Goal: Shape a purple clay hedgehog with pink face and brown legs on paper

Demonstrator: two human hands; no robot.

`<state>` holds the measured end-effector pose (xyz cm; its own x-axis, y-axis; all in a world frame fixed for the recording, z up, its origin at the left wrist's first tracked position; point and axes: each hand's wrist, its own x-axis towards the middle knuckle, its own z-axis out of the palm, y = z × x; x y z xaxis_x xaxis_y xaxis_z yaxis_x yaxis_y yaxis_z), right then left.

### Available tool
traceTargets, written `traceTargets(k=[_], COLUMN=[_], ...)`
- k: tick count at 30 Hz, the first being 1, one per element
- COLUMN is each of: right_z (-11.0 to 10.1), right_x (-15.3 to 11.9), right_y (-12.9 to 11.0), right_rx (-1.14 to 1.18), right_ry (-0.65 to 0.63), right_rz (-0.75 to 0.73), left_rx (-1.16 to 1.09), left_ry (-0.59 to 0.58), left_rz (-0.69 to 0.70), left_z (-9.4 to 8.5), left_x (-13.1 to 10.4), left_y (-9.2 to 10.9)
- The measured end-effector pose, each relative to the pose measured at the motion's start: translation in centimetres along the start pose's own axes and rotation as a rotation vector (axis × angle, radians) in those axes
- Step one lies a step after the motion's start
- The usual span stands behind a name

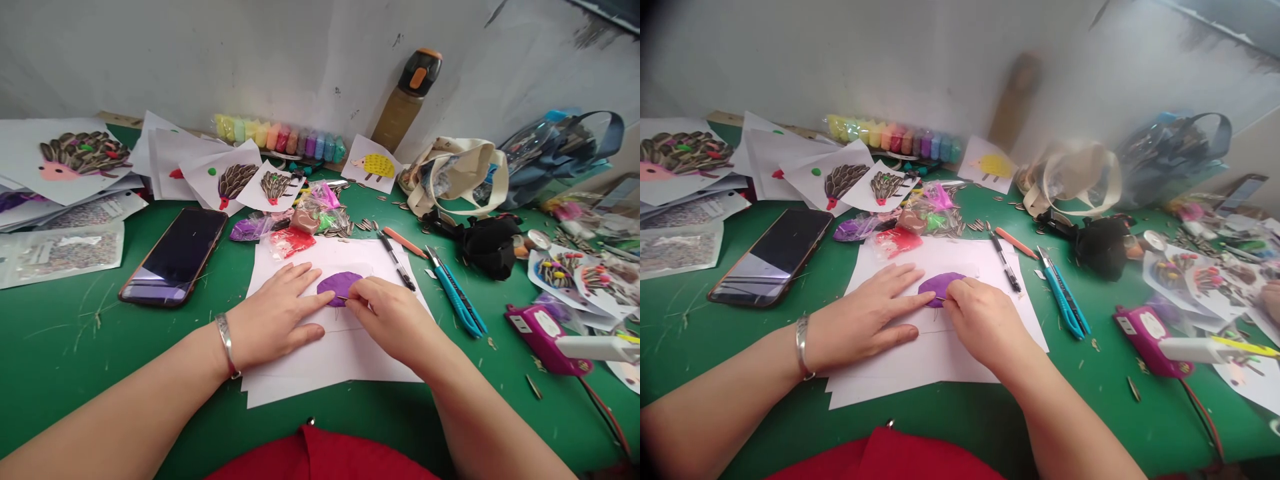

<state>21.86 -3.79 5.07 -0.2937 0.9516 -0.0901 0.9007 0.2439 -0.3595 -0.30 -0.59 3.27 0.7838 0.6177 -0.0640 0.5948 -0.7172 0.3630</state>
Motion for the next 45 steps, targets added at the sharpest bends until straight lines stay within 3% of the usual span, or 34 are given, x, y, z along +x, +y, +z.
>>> traceTargets(k=[15, 30, 45], right_z=[-0.1, -1.8, -2.3], right_x=[0.0, 0.2, 1.1], right_y=[0.0, 1.8, 4.8], right_rx=[-0.026, 0.068, 0.198], right_ry=[-0.053, 0.067, 0.197], right_rz=[-0.029, 0.102, 0.337], left_rx=[-0.002, 0.006, 0.044], left_ry=[-0.073, -0.055, -0.096], left_rz=[-0.008, 0.021, 0.022], left_z=[-0.4, -0.3, -0.5], left_x=[-0.2, -0.2, -0.3], left_y=[0.0, -0.1, -0.3])
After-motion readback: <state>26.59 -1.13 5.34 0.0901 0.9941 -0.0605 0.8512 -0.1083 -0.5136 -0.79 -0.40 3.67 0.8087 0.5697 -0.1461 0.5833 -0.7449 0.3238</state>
